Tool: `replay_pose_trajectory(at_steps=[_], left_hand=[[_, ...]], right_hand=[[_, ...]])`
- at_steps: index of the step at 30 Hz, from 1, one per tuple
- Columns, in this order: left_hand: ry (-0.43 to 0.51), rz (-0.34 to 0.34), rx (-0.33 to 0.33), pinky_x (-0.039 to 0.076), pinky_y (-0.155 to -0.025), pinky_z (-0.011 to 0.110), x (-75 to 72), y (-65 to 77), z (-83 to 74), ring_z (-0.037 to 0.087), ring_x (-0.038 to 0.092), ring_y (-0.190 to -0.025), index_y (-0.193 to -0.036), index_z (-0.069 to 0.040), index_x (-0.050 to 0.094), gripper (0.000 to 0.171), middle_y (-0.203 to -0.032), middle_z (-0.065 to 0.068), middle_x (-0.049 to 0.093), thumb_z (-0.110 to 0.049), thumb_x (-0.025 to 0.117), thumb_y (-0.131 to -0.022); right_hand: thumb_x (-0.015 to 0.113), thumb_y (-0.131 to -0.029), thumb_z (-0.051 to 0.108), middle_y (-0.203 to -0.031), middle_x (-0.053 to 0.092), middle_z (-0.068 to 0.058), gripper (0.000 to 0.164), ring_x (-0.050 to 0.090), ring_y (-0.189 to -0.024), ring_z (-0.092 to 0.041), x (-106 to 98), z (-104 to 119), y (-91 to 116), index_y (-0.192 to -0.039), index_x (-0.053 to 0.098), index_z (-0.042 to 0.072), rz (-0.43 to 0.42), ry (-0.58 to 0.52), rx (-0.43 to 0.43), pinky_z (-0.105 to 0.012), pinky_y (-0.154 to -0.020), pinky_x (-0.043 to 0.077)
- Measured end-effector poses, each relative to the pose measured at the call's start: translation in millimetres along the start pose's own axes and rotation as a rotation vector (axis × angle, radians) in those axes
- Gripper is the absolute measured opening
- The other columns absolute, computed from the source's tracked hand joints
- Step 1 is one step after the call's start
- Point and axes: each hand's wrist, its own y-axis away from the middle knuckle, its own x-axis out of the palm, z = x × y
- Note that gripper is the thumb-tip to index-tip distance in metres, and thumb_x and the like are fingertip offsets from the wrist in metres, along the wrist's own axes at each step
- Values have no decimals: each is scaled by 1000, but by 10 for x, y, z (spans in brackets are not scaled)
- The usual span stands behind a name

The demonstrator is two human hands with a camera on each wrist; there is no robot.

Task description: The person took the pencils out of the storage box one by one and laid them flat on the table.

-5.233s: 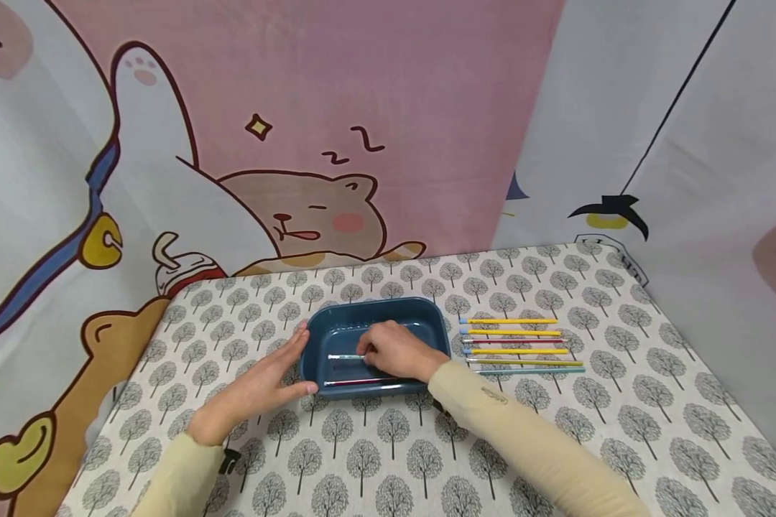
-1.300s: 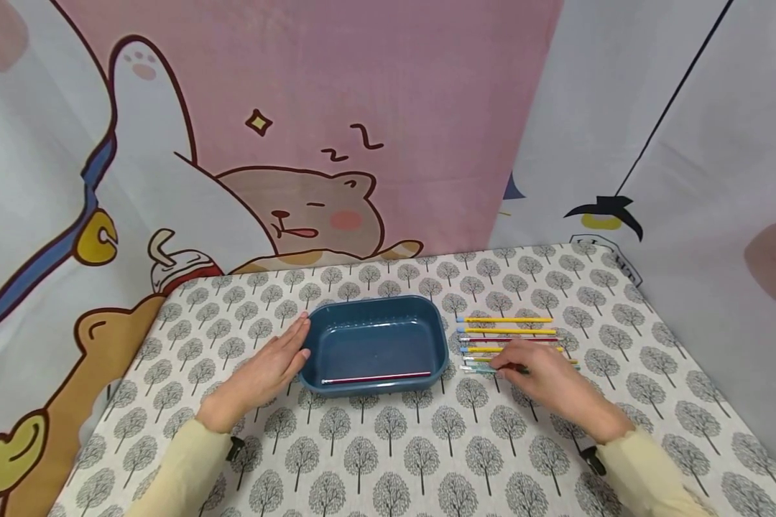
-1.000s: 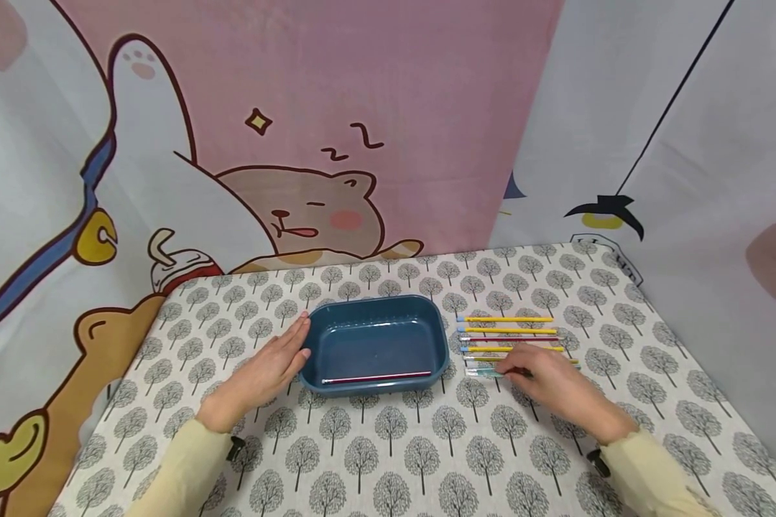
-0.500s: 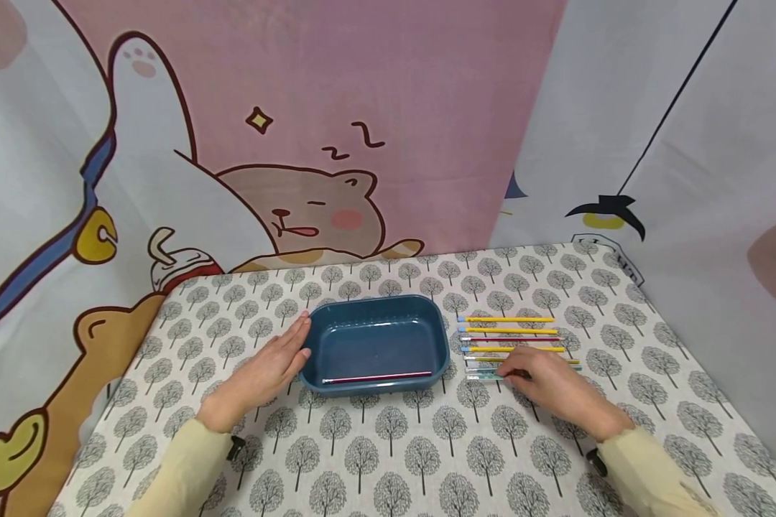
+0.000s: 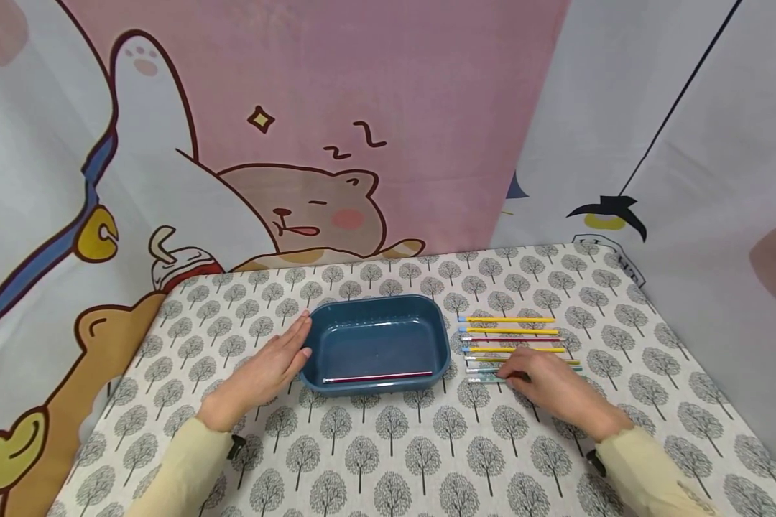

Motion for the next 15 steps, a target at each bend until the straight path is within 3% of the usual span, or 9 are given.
replay_pose_trajectory(at_steps=[7,15], left_hand=[[2,7,2,30,-119,64,-4,1,0,32,22,-155,-162,2,23,60,-171,13,12,-31,38,-114],[-10,-11,23,33,-117,64,7,-5,9,32,23,-155,-161,4,25,59,-170,19,19,-31,38,-114]], right_hand=[[83,-83,2,-100,69,14,26,66,-89,-6,7,-2,12,-98,80,22,7,16,16,-34,-77,61],[83,-84,2,-98,68,14,25,66,-86,-7,5,3,-3,-97,80,23,18,10,21,-34,-75,60]])
